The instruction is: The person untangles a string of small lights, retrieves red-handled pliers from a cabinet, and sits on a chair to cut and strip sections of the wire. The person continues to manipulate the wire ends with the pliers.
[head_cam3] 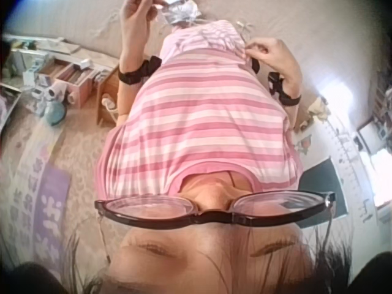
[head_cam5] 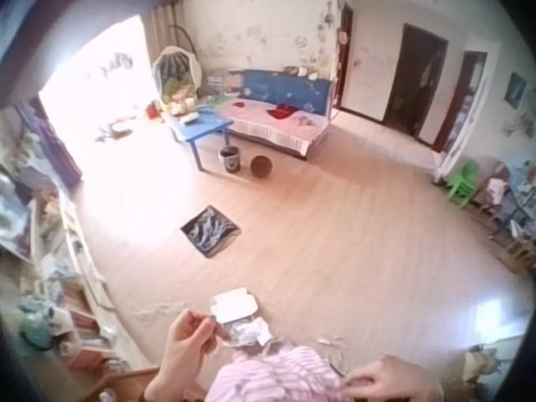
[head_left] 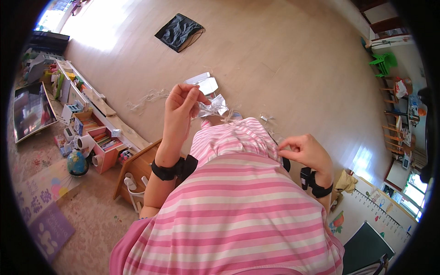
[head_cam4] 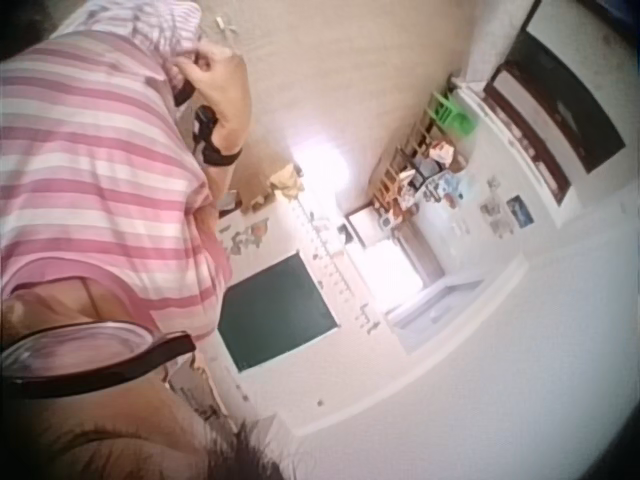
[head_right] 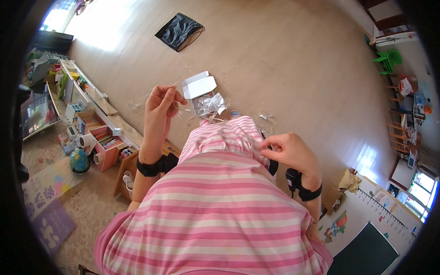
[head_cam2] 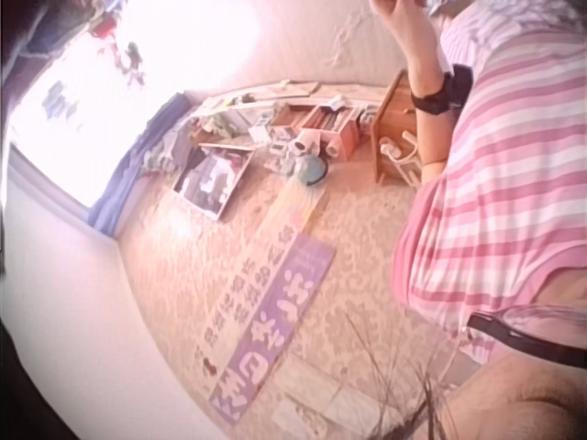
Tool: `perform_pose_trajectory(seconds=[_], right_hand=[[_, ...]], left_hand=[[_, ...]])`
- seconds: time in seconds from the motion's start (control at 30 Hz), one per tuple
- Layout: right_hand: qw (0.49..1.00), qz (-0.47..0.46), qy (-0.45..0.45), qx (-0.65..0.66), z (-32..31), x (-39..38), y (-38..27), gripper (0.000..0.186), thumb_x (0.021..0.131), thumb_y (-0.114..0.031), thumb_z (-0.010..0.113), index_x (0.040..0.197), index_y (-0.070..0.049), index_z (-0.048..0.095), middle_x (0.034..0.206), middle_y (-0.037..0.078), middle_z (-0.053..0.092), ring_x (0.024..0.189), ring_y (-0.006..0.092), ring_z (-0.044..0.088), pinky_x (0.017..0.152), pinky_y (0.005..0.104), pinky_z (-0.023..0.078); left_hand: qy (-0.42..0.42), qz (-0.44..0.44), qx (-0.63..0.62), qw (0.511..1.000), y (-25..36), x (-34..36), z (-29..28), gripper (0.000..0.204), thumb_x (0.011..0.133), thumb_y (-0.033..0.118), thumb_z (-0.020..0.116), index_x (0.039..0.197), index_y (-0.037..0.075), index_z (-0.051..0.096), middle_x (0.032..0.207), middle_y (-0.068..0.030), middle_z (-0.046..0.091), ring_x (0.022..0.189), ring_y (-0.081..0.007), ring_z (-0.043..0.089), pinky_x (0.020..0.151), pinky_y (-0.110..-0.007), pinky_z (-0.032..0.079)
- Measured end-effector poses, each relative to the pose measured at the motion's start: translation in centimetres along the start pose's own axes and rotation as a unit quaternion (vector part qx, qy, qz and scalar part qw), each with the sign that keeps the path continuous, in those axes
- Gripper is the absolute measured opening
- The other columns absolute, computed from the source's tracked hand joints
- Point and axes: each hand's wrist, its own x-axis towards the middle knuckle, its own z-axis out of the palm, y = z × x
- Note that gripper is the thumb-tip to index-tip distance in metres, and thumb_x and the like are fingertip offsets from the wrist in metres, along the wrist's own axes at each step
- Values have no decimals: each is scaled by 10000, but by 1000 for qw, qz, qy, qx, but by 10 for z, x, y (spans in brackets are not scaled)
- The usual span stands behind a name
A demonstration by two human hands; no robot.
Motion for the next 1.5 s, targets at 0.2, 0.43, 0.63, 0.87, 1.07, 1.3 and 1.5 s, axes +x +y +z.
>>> perform_pose_trajectory(seconds=[0.2,0.43,0.63,0.87,1.07,1.3,1.5], right_hand=[[969,33,145,198,-31,-28,57,131,851,-171,615,859,-40,606,602,-23,481,492,39,399,464,201,305],[688,-231,285,626,-93,-34,145,291,922,-186,512,670,-119,383,644,-8,375,482,83,298,465,221,257],[651,-233,375,618,-127,-52,179,280,942,-180,535,696,-100,428,806,66,565,591,113,418,508,216,337],[668,-217,402,587,-153,-62,199,235,946,-162,529,738,-60,491,1107,175,629,851,162,631,662,228,528],[653,-233,377,615,-150,-54,207,192,942,-156,537,791,-40,559,1118,207,625,849,179,660,696,255,569],[664,-259,296,636,-127,-48,122,216,955,-197,524,778,-74,542,991,147,616,730,173,631,651,276,555],[680,-296,131,658,-95,-44,11,164,969,-209,484,935,-55,526,962,143,608,722,242,642,620,347,551]], left_hand=[[-25,19,102,994,8,12,-31,105,988,142,482,982,37,489,821,-122,672,616,-67,589,444,-180,303],[-52,-92,39,994,21,10,-49,222,1027,241,376,933,46,423,905,-196,673,743,-199,683,458,-213,359],[-64,-137,48,987,21,9,-39,252,1030,264,357,901,58,423,889,-205,666,729,-243,684,486,-238,422],[-108,-165,74,978,23,5,-39,237,1026,276,379,931,70,446,861,-176,665,611,-176,613,505,-228,399],[-120,-92,175,973,23,0,-31,209,963,238,533,1036,42,535,800,-53,630,689,-76,537,573,-199,366],[-112,-55,302,945,4,19,-49,169,872,101,645,1023,24,641,690,45,529,671,-31,486,601,-196,368],[-251,-1,453,856,-30,19,-23,525,848,191,697,1294,37,469,1272,-135,519,1067,-191,576,899,-291,460]])
